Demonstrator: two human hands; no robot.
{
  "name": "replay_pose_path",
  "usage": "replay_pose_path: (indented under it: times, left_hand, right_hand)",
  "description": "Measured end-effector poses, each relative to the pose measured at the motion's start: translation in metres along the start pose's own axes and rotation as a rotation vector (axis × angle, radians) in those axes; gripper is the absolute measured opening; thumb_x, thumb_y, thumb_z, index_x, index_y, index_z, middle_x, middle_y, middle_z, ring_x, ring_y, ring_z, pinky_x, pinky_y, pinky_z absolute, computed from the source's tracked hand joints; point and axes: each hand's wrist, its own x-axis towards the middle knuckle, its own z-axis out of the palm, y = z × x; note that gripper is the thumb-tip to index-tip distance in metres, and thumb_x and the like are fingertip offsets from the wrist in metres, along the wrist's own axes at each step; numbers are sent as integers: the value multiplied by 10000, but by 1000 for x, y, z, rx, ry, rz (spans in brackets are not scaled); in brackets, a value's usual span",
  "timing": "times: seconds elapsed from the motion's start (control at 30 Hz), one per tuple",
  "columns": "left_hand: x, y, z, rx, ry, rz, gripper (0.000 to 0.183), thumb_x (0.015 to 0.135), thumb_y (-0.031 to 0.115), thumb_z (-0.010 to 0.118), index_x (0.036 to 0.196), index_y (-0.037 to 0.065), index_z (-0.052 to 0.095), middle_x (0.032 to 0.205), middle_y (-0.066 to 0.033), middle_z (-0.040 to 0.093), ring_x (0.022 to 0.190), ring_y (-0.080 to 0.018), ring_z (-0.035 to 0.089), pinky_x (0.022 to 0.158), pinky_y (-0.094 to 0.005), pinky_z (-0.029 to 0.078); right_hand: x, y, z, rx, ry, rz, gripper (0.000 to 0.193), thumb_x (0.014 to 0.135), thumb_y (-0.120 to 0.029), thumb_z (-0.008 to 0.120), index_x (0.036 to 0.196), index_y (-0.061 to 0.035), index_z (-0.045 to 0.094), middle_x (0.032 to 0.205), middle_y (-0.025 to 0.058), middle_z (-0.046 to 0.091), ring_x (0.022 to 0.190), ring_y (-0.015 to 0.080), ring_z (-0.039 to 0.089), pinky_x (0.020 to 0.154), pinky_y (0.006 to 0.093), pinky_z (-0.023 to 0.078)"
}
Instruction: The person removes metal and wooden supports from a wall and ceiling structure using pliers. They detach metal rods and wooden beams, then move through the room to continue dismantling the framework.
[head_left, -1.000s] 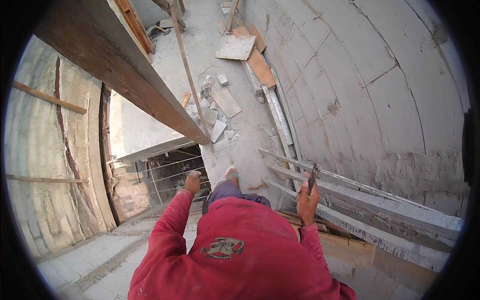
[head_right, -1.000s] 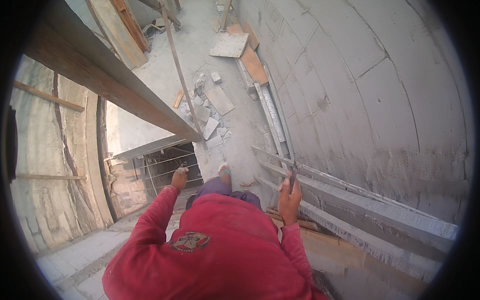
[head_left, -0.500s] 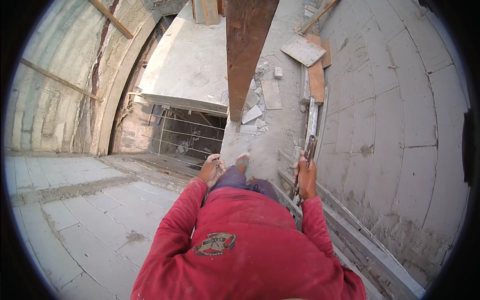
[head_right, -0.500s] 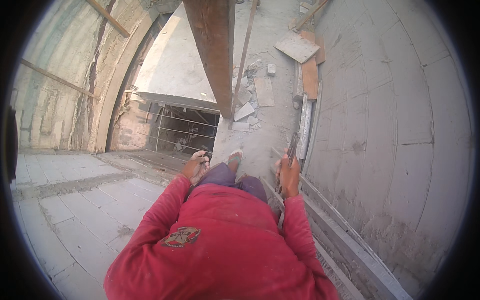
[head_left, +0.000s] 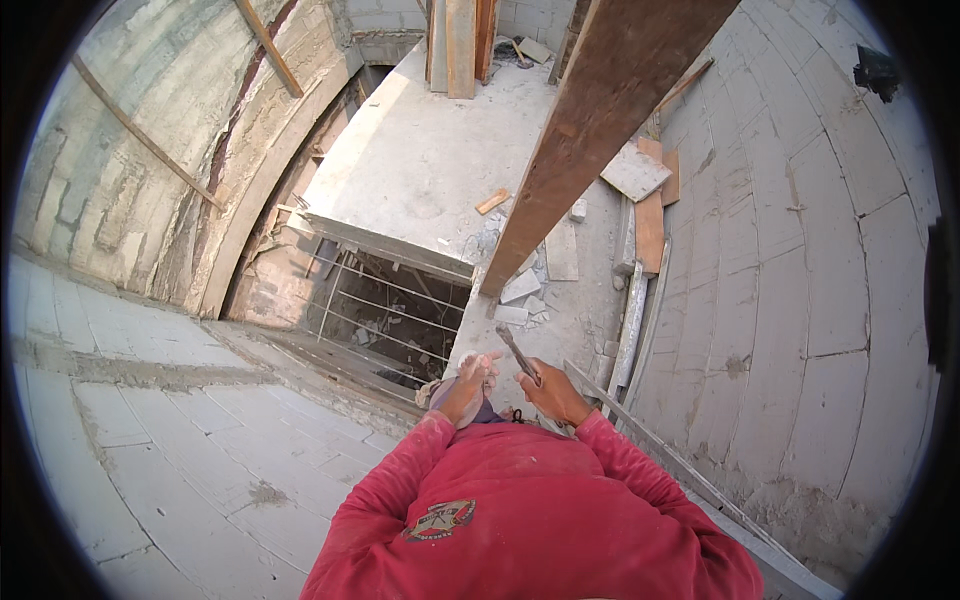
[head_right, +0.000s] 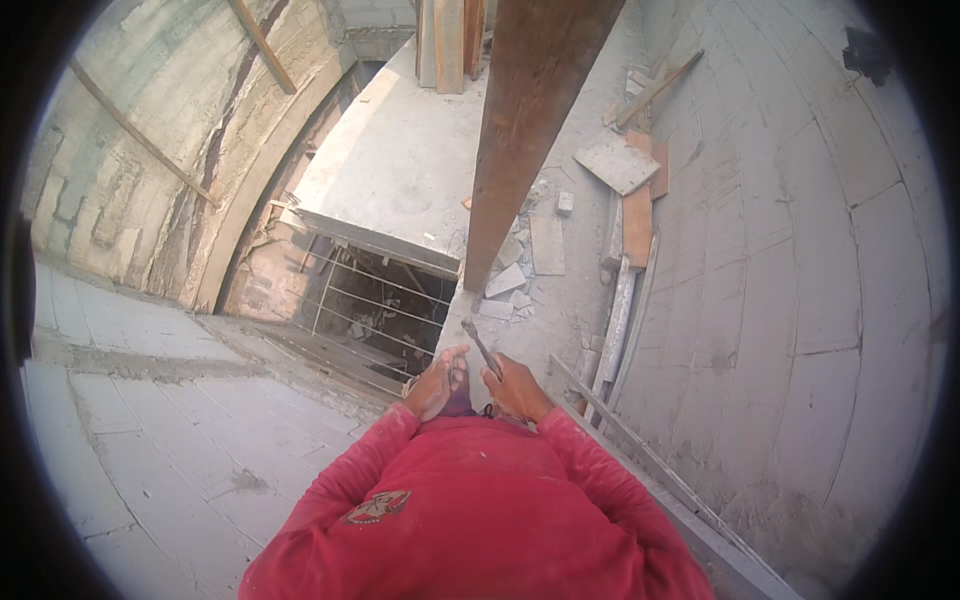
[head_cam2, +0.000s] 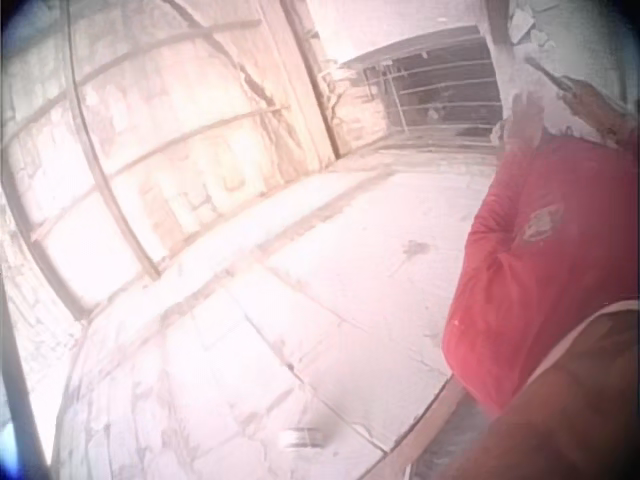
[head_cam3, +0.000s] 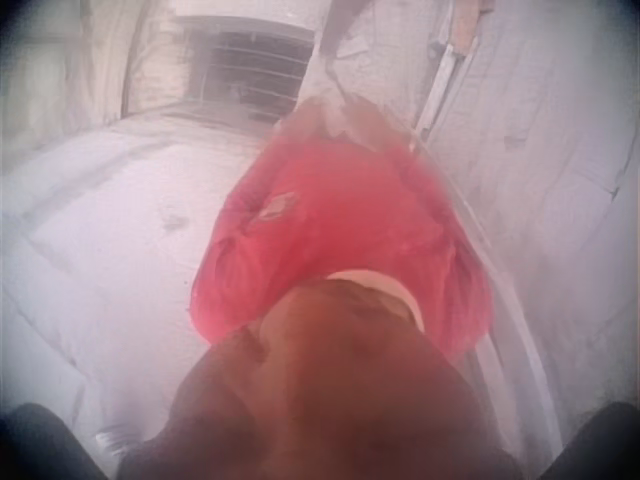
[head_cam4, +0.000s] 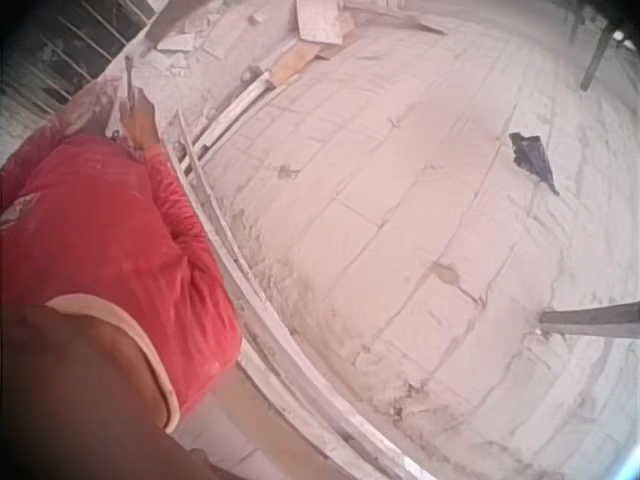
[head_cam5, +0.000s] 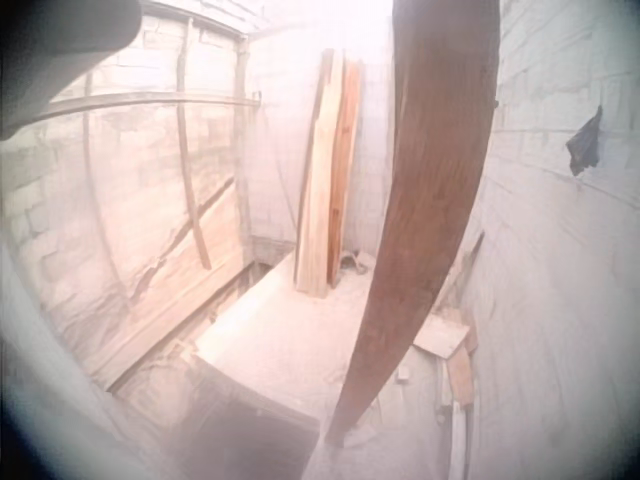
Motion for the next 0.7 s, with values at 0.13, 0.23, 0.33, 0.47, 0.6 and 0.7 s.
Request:
replay_pose_path:
  times: [0.13,0.23,0.33,0.47,0.6,0.7]
  left_hand:
    - [39,28,22,-311,124,112,301,1057,415,484,961,132,521,812,8,492,718,-120,480,667,-286,412]
    - [39,77,32,-494,61,129,342,1034,376,510,781,167,411,760,11,449,671,-121,447,662,-297,410]
    - [32,116,54,-366,32,88,346,1038,379,506,776,168,423,754,18,448,678,-115,447,670,-286,404]
    - [42,120,75,-76,2,147,398,1061,387,477,758,128,455,741,29,456,733,-91,455,674,-271,382]
    - [42,109,89,291,152,296,415,1068,353,444,923,28,658,851,-14,555,812,-106,507,786,-291,424]
    - [40,107,84,466,179,383,457,1071,360,416,1141,-11,674,933,-34,605,896,-127,551,868,-304,441]
  right_hand:
    - [32,-32,18,-58,108,-333,328,1027,-296,523,1094,16,596,890,136,635,858,228,639,800,367,498]
    - [49,-48,5,380,78,-38,364,1061,-338,470,1121,-5,605,965,130,658,929,234,656,851,372,511]
    - [91,-17,12,1053,143,145,435,1074,-420,430,1131,-30,612,1033,108,676,992,225,654,890,385,517]
    - [123,-8,16,1750,-346,38,503,1063,-495,408,1135,-42,612,1066,126,682,1026,262,650,961,416,511]
    - [128,-22,31,1688,-272,94,534,1066,-517,368,1184,-42,584,1098,135,666,1039,275,640,969,425,507]
    - [133,-9,34,1662,-280,40,562,1068,-539,336,1203,-47,570,1119,132,654,1047,270,633,956,425,508]
